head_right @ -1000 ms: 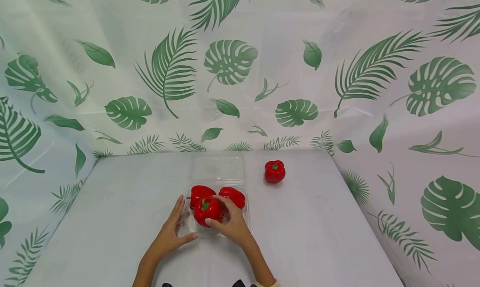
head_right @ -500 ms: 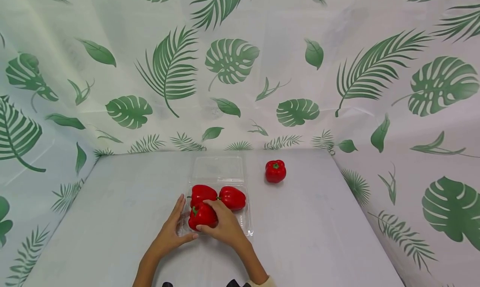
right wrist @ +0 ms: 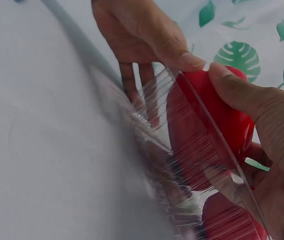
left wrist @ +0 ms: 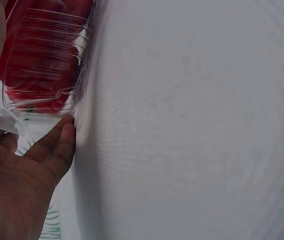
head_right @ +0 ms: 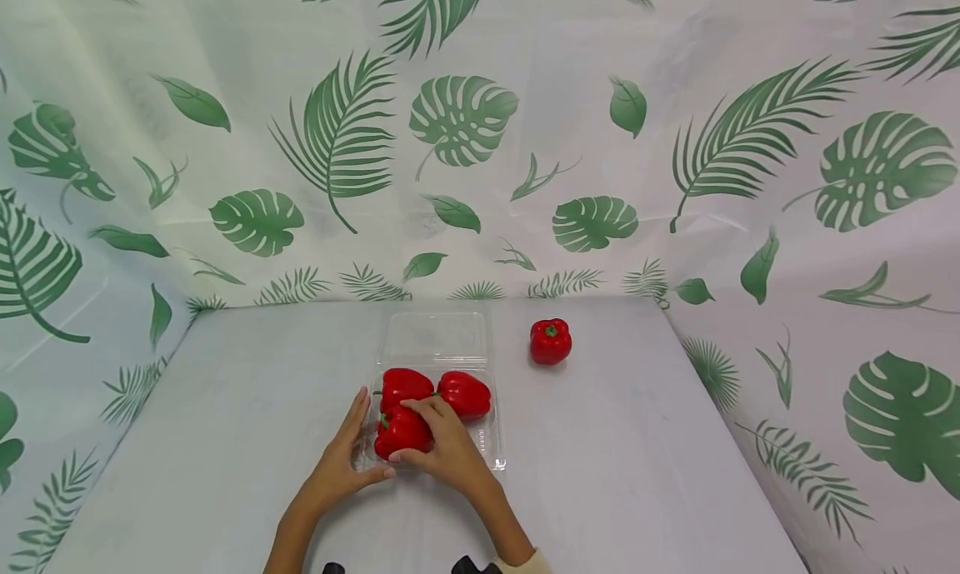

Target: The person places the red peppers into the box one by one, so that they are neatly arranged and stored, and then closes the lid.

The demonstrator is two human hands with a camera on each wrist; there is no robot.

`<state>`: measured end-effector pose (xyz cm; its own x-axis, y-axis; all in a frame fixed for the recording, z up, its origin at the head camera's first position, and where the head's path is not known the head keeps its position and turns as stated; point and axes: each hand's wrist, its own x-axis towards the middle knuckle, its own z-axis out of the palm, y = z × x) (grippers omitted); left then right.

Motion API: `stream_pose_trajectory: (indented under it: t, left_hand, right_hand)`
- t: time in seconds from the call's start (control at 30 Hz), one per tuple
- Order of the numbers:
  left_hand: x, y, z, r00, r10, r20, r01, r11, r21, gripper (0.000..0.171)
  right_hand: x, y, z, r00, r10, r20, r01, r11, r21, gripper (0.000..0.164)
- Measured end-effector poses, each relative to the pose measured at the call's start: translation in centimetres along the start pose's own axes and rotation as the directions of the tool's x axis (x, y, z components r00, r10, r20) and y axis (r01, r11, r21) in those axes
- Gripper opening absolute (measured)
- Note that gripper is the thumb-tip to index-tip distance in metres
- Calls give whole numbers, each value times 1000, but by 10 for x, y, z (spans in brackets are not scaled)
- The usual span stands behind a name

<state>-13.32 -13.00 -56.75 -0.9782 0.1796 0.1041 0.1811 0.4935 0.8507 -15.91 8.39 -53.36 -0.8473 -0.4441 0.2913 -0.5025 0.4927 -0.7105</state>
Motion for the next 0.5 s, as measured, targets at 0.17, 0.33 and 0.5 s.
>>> stream_pose_trajectory:
  t: [0.17, 0.33, 0.5]
  left_hand:
    - [-1, -1, 1, 1000, -7, -1, 7, 1000, 4, 117]
    - [0, -1, 1, 1000, -2, -6, 2, 1000, 4, 117]
    - [1, -3, 0, 1000, -6, 1, 6, 1000, -3, 117]
  right_hand:
    - [-2, 1, -1, 999, -32, 4, 32, 999, 7, 67]
    - [-3, 2, -3, 997, -70, 21, 70, 997, 15, 64]
    - [-3, 5, -3, 994, -105, 35, 106, 994, 0, 61]
